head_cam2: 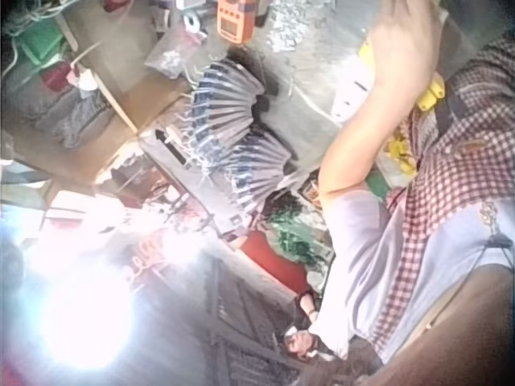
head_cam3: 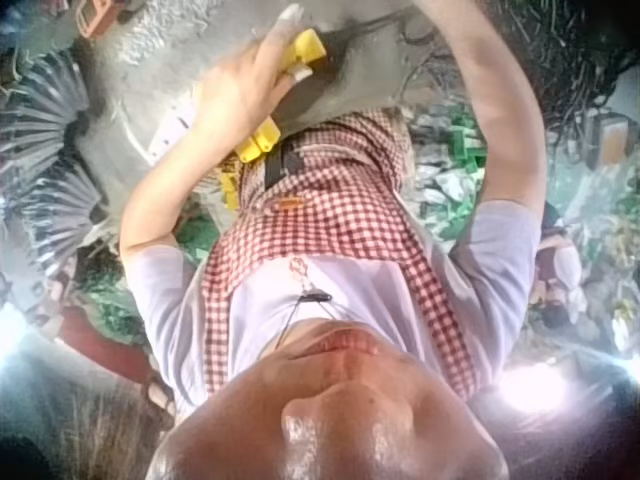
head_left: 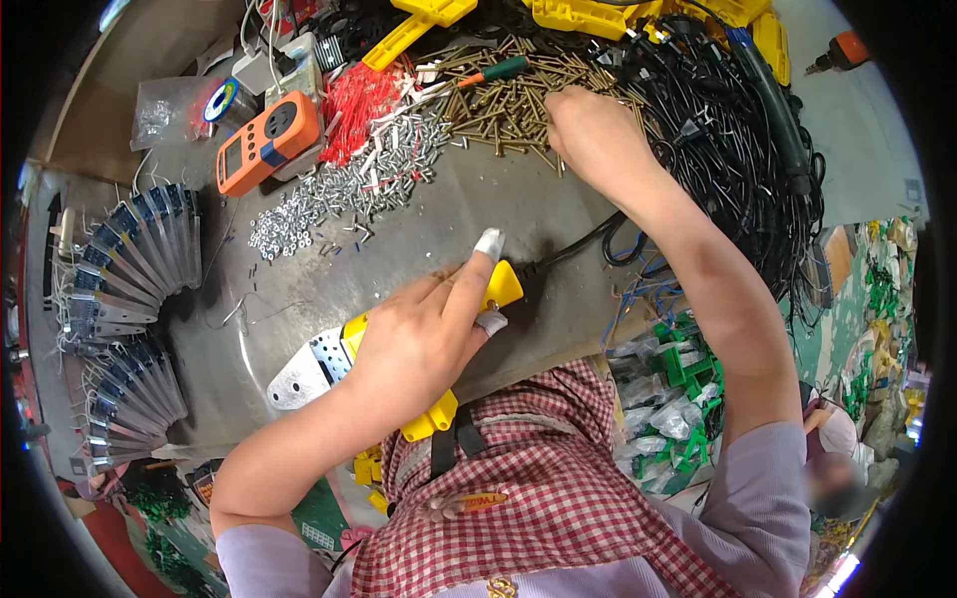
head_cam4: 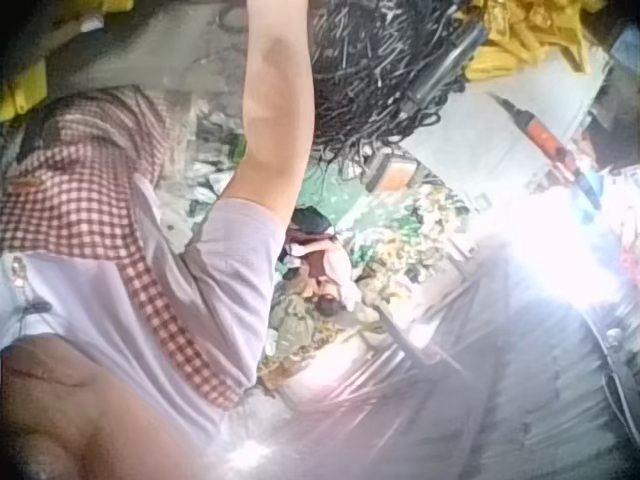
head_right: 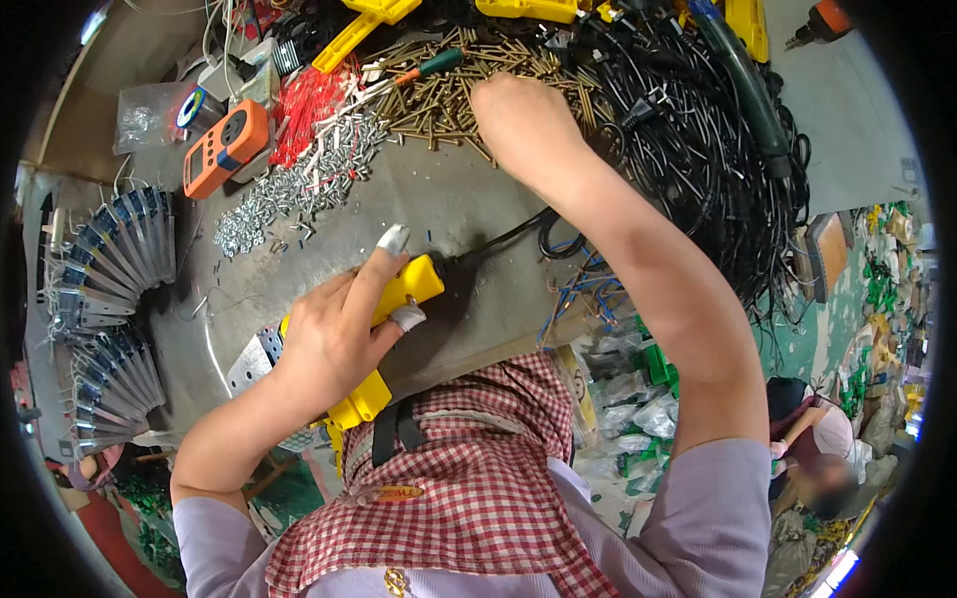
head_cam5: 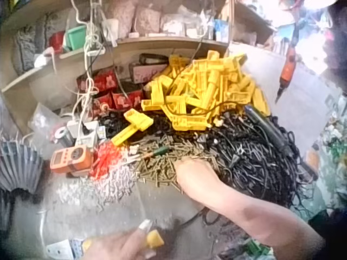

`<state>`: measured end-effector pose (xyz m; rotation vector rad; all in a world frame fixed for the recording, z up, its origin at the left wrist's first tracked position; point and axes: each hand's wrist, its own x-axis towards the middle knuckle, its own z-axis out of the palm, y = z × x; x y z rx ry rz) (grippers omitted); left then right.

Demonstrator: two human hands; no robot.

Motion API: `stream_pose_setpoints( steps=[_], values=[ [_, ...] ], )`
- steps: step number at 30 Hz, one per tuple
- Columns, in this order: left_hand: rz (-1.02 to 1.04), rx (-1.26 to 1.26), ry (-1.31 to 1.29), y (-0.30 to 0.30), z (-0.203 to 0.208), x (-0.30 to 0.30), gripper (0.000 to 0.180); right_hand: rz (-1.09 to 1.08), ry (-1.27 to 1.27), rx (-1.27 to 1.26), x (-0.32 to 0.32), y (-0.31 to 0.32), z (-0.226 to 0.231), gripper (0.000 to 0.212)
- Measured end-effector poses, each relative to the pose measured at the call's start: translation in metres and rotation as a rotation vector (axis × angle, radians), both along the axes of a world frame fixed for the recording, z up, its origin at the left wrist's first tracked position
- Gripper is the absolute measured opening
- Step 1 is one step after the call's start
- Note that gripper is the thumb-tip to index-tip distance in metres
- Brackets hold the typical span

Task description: Assembling wiring and internal components into a yellow plastic device housing using a soldering iron and an electric screwdriver.

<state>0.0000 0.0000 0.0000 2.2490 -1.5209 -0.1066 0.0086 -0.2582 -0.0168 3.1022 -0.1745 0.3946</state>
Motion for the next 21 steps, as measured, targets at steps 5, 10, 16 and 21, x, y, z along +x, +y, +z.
stream_pose_setpoints(
  steps=[5, 10, 16, 21],
  values=[
    [0.153, 0.12, 0.14, -0.003, 0.006, -0.007, 0.063, 0.256, -0.056, 0.047, -0.008, 0.019, -0.008, 0.012],
    [0.186, -0.012, 0.304, -0.006, 0.013, 0.011, 0.056, 0.176, 0.079, 0.185, -0.001, 0.014, -0.001, 0.01],
    [0.383, -0.164, 0.504, -0.029, 0.014, 0.051, 0.035, 0.189, -0.12, 0.307, -0.002, 0.013, 0.001, 0.012],
    [0.035, -0.17, -0.117, -0.077, -0.007, 0.077, 0.025, -0.009, -0.128, 0.977, -0.012, 0.005, 0.024, 0.015]
  ],
)
